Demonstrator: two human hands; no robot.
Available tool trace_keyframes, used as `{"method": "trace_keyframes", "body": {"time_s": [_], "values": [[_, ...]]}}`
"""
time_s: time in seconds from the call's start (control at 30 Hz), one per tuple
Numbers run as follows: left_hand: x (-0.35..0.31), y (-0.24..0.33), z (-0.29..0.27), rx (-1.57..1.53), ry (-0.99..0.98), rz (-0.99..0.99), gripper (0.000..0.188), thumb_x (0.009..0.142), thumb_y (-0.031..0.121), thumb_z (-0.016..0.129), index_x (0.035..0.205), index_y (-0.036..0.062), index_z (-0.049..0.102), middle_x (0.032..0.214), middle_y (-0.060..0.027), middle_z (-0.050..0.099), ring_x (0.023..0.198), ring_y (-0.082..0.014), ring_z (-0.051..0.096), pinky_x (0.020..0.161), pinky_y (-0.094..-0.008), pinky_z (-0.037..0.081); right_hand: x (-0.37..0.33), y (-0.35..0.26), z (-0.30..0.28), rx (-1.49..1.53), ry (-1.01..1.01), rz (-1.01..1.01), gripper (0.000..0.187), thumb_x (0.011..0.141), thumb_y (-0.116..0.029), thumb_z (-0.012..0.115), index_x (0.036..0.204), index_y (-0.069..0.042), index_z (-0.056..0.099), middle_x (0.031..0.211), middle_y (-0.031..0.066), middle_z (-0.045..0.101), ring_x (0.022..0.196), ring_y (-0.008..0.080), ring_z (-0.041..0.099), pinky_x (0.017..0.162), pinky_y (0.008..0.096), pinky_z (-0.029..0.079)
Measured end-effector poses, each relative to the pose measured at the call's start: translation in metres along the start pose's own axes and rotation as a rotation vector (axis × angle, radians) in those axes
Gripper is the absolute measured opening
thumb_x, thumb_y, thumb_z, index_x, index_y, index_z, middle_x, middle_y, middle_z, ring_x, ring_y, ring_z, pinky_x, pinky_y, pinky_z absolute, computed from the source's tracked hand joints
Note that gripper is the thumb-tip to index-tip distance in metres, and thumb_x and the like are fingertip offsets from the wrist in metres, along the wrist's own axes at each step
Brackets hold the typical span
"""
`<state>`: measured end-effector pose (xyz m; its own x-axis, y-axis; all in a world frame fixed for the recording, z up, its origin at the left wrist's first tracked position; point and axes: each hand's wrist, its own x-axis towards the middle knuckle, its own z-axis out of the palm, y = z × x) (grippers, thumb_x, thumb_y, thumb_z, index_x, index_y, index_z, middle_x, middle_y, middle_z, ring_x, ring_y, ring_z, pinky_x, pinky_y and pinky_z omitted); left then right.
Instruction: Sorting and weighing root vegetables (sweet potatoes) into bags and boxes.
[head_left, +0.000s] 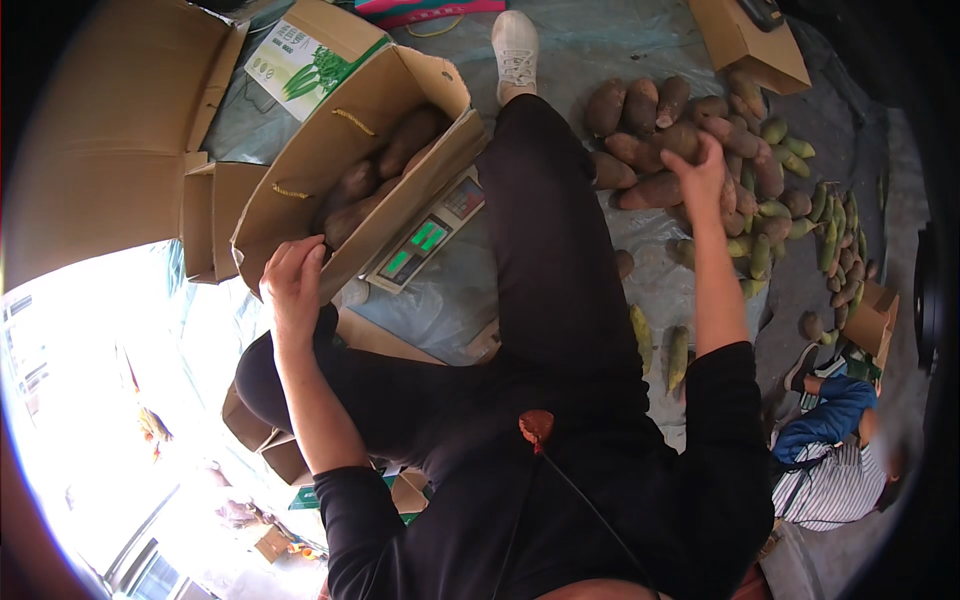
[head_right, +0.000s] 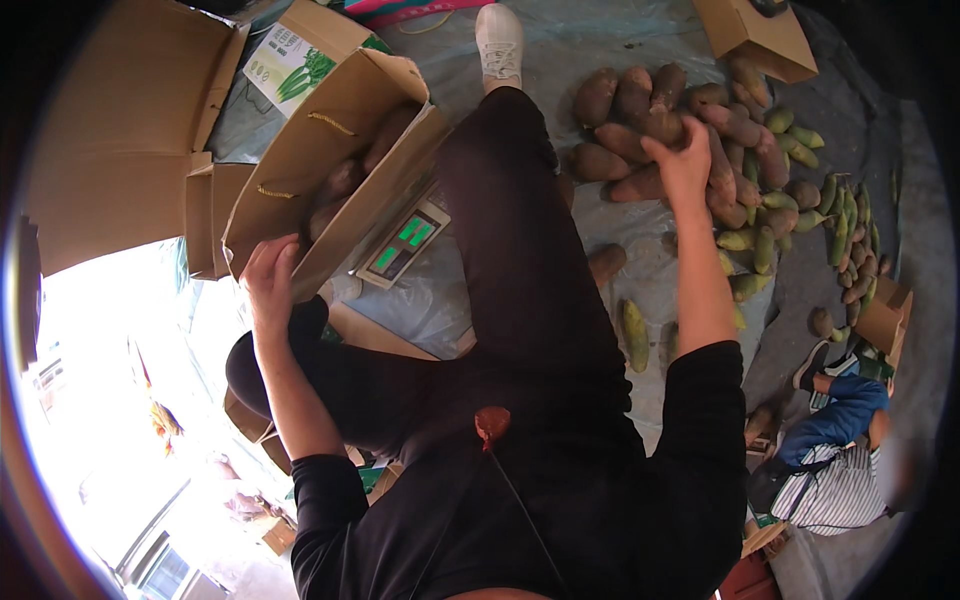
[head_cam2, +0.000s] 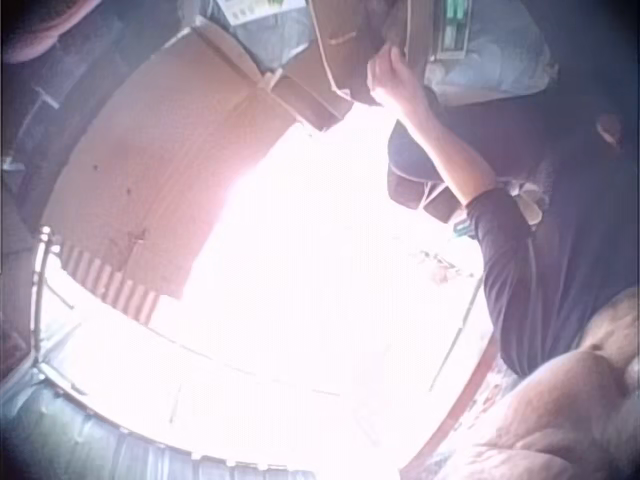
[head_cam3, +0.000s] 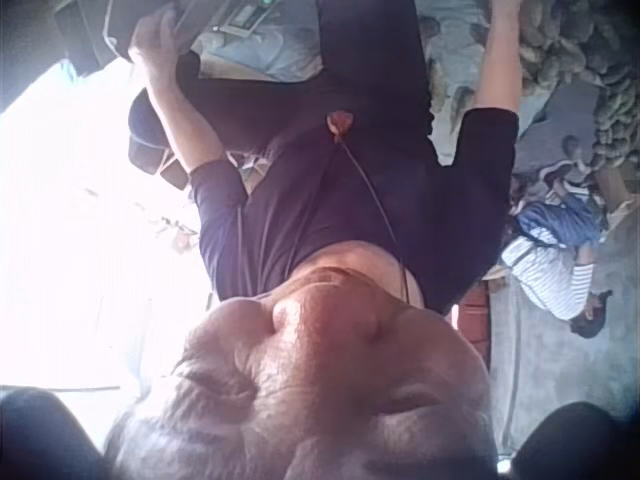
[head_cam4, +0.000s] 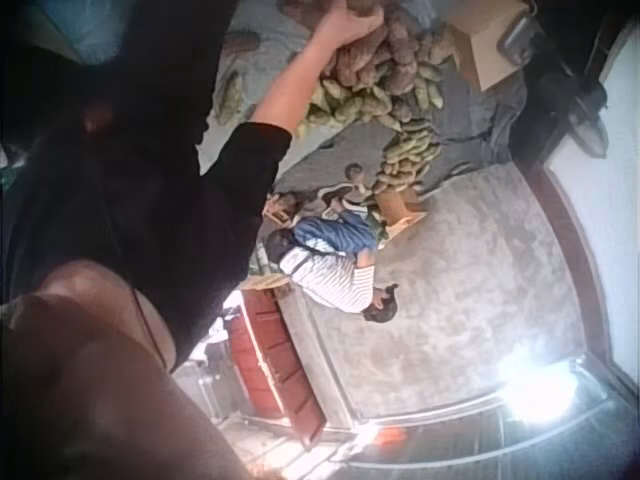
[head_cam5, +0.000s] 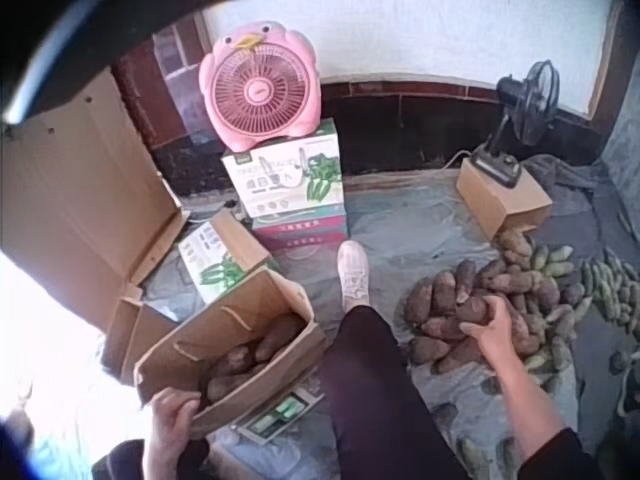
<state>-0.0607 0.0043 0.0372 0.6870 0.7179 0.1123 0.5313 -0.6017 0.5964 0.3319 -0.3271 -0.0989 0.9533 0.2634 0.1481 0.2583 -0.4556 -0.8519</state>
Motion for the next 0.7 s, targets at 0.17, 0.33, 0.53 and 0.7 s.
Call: {"method": "trace_keyframes", "body": {"time_s": [0.17,0.33,0.53,0.7], "values": [[-0.001,-0.004,-0.002,0.049,-0.019,0.031,0.012,0.084,0.01,0.061,0.09,0.0027,0.067,0.081,-0.0112,0.064,0.076,-0.0259,0.061,0.069,-0.0327,0.047,0.021,-0.152,0.013,0.432,-0.174,-0.146,0.065,0.073,-0.01,0.075,0.126,0.005,0.041,0.115,0.0127,0.054,0.102,0.0187,0.055,0.09,0.0316,0.044],[-0.004,-0.004,-0.003,0.052,-0.025,0.019,0.013,0.085,0.012,0.06,0.092,0.0032,0.067,0.081,-0.011,0.064,0.076,-0.0258,0.062,0.068,-0.0325,0.048,0.006,-0.259,0.061,0.854,-0.506,-0.131,0.055,0.07,0.001,0.073,0.116,0.002,0.044,0.106,0.0116,0.055,0.094,0.0175,0.057,0.081,0.0302,0.05],[-0.006,-0.006,-0.004,0.055,-0.023,0.031,0.014,0.085,0.013,0.061,0.093,0.0039,0.068,0.083,-0.0103,0.064,0.075,-0.0237,0.063,0.067,-0.031,0.048,-0.021,-0.289,0.117,0.28,-0.567,-0.393,0.053,0.071,-0.024,0.076,0.11,0.004,0.054,0.106,0.0187,0.059,0.102,0.0284,0.057,0.089,0.0367,0.044],[-0.01,-0.012,-0.005,0.04,-0.025,0.003,0.014,0.085,0.014,0.061,0.093,0.0043,0.068,0.083,-0.0095,0.064,0.076,-0.021,0.063,0.068,-0.0297,0.048,0.002,-0.252,0.106,0.158,-0.505,-0.47,0.044,0.079,-0.025,0.07,0.111,0.003,0.056,0.104,0.0198,0.062,0.098,0.0261,0.06,0.085,0.0349,0.048]]}}
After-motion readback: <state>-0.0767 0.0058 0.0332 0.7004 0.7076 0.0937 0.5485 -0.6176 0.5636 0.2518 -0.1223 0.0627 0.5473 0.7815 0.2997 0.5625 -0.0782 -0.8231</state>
